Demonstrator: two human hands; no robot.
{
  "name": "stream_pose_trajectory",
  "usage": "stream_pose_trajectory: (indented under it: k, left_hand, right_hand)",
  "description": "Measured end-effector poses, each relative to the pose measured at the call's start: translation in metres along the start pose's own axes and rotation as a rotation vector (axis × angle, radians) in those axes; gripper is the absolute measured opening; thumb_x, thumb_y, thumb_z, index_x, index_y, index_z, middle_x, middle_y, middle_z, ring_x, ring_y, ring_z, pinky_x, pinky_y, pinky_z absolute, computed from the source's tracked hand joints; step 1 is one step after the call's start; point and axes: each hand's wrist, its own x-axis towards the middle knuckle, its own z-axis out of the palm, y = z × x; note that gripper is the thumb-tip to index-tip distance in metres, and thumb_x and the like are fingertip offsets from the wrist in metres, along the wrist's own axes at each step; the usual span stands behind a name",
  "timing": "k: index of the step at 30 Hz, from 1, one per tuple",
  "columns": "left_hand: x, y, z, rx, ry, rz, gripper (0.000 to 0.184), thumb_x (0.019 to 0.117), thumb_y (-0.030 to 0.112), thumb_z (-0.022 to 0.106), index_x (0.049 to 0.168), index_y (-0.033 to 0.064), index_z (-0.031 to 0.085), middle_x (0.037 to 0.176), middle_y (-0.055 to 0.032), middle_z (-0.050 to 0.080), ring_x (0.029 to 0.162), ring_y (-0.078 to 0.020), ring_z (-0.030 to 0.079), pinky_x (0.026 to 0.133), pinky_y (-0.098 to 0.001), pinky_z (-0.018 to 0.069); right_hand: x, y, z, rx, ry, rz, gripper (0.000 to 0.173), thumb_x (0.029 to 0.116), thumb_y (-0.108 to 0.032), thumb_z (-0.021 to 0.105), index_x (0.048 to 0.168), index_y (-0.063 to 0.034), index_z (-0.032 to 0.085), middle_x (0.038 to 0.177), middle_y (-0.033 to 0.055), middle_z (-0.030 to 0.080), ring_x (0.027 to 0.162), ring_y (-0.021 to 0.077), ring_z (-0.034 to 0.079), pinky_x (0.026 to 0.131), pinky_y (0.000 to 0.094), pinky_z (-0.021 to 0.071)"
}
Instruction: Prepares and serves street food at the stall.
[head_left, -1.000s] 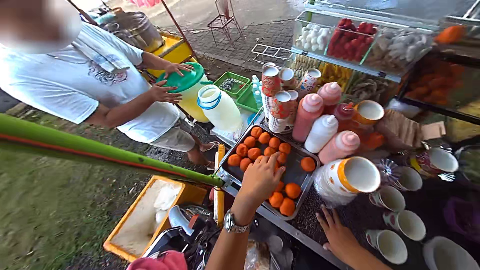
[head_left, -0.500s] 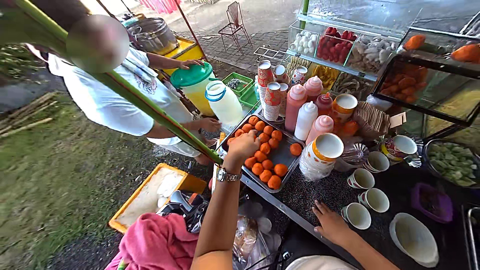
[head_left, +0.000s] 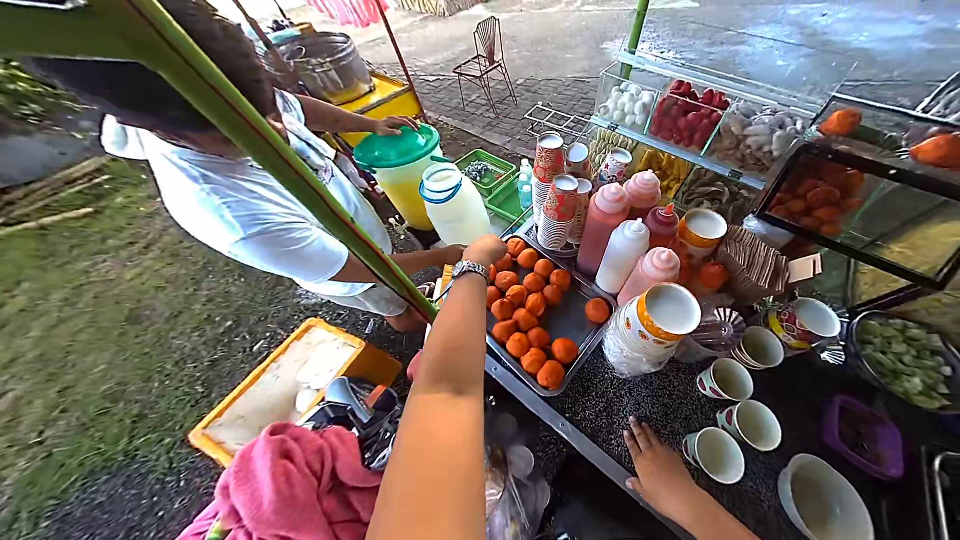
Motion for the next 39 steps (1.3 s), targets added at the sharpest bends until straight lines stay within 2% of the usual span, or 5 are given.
stream_pose_trajectory:
  k: [3,10,13,23,39]
  left_hand:
    - [0.007,-0.009,-0.006,0.026,0.049,-0.026,0.037,0.1029,0.028,0.054,0.106,-0.006,0.07,0.115,-0.0296,0.067,0.113,-0.0457,0.063,0.092,-0.0677,0.0472]
    - [0.014,-0.032,-0.022,-0.152,0.085,-0.15,0.036,0.1027,0.016,0.05,0.129,-0.0065,0.06,0.119,-0.0288,0.065,0.11,-0.0424,0.064,0.095,-0.0606,0.0478]
    - [0.005,-0.032,-0.028,-0.131,0.13,-0.192,0.037,0.1027,0.02,0.05,0.12,-0.01,0.063,0.122,-0.0322,0.063,0.118,-0.0461,0.061,0.097,-0.0656,0.0455]
    - [-0.036,-0.032,-0.019,-0.327,0.292,-0.061,0.041,0.1075,0.027,0.042,0.137,0.0043,0.06,0.132,-0.0248,0.063,0.124,-0.0431,0.06,0.099,-0.0657,0.0466]
    - [-0.081,-0.054,0.001,-0.328,0.255,-0.036,0.037,0.109,0.026,0.042,0.131,0.0046,0.063,0.123,-0.0232,0.066,0.12,-0.0405,0.062,0.098,-0.0624,0.0472]
  right_hand:
    - [0.0,0.001,0.002,0.002,0.001,-0.003,0.081,0.1036,-0.035,0.062,0.162,0.0042,0.02,0.172,0.023,0.006,0.159,0.0404,0.013,0.123,0.0538,0.0281]
    - [0.001,-0.003,-0.001,0.01,-0.013,0.019,0.082,0.1026,-0.035,0.063,0.16,0.006,0.023,0.171,0.0245,0.007,0.158,0.042,0.015,0.121,0.0548,0.0298]
    - [0.003,-0.005,-0.004,-0.012,-0.045,0.036,0.083,0.1028,-0.037,0.062,0.161,0.0052,0.022,0.171,0.0243,0.006,0.158,0.0414,0.014,0.122,0.0535,0.0296]
    - [0.005,-0.003,-0.006,-0.113,-0.059,0.035,0.086,0.1018,-0.044,0.062,0.16,0.0056,0.023,0.171,0.0254,0.006,0.159,0.0408,0.013,0.124,0.0499,0.0267]
    - [0.002,-0.011,-0.012,-0.189,-0.079,0.057,0.088,0.1012,-0.045,0.063,0.159,0.0092,0.023,0.17,0.029,0.008,0.157,0.0428,0.018,0.122,0.0495,0.0303]
